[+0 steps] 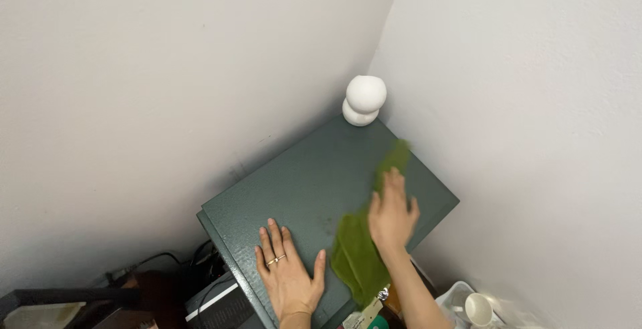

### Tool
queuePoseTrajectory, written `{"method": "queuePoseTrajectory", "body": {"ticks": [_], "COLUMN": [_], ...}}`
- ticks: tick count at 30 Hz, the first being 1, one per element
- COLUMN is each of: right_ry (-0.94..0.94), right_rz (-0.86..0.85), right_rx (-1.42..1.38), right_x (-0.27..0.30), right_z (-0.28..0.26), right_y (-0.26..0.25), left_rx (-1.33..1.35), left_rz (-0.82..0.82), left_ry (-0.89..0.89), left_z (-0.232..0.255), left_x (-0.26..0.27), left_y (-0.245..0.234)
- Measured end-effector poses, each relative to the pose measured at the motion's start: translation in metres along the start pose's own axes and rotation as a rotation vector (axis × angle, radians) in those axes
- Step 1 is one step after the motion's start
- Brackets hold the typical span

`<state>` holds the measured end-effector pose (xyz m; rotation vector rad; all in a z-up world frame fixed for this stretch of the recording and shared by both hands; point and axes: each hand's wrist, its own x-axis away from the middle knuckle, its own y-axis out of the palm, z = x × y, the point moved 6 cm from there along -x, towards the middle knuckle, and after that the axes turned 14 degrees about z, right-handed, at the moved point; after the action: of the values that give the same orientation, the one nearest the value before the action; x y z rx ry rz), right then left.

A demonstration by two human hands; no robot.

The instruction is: The person wipes a dark green cabinet top with a green cloth, then moves to wipe the wooden headboard of a bed, and finally wipes the surface of a wooden vanity table. The person uses a green cloth throughout the task.

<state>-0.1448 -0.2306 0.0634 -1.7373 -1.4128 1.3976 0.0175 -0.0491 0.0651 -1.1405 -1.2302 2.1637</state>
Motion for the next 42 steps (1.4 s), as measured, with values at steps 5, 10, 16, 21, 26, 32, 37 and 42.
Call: {"method": "queuePoseTrajectory", "body": {"ticks": [5,10,16,21,26,32,37,42], "right_ry": [-0.025,-0.298,-0.214,0.189,0.144,-0.122,-0.237,0.001], "right_rz": [-0.035,-0.203,0.017,0.163,0.179,-0.04,-0.069,0.033], "right_rx": [-0.026,-0.27,-0.197,0.057,0.129,-0.161,-0.097,-0.073], "right_x": [0.068,0.096,0.013,-0.009,0.059,0.095,0.041,0.01], "right_z": [-0.031,-0.092,-0.037,0.066,0.037,-0.08,-0.082,-0.066], "right_y": [-0.028,-0.021,0.015,0.014,-0.006,-0.005,0.01,0.03], "left_rx": [-0.025,0.004,-0.087,-0.107,-0.114,-0.016,-0.042,0.003], "left_rz": [-0.069,-0.075,-0.223,-0.313,-0.367,-0.11,-0.207,-0.134], "left_ry": [-0.003,-0.026,-0.034,-0.026,-0.025,0.027,0.017,0.015], "left_z": [-0.001,0.0,0.002,0.003,0.004,0.004,0.004,0.004], "left_x": [-0.001,-0.001,-0.002,-0.008,-0.008,-0.006,-0.003,-0.006], "left_y": [0.002,-0.001,-0.004,-0.009,-0.012,-0.007,-0.002,-0.006]}}
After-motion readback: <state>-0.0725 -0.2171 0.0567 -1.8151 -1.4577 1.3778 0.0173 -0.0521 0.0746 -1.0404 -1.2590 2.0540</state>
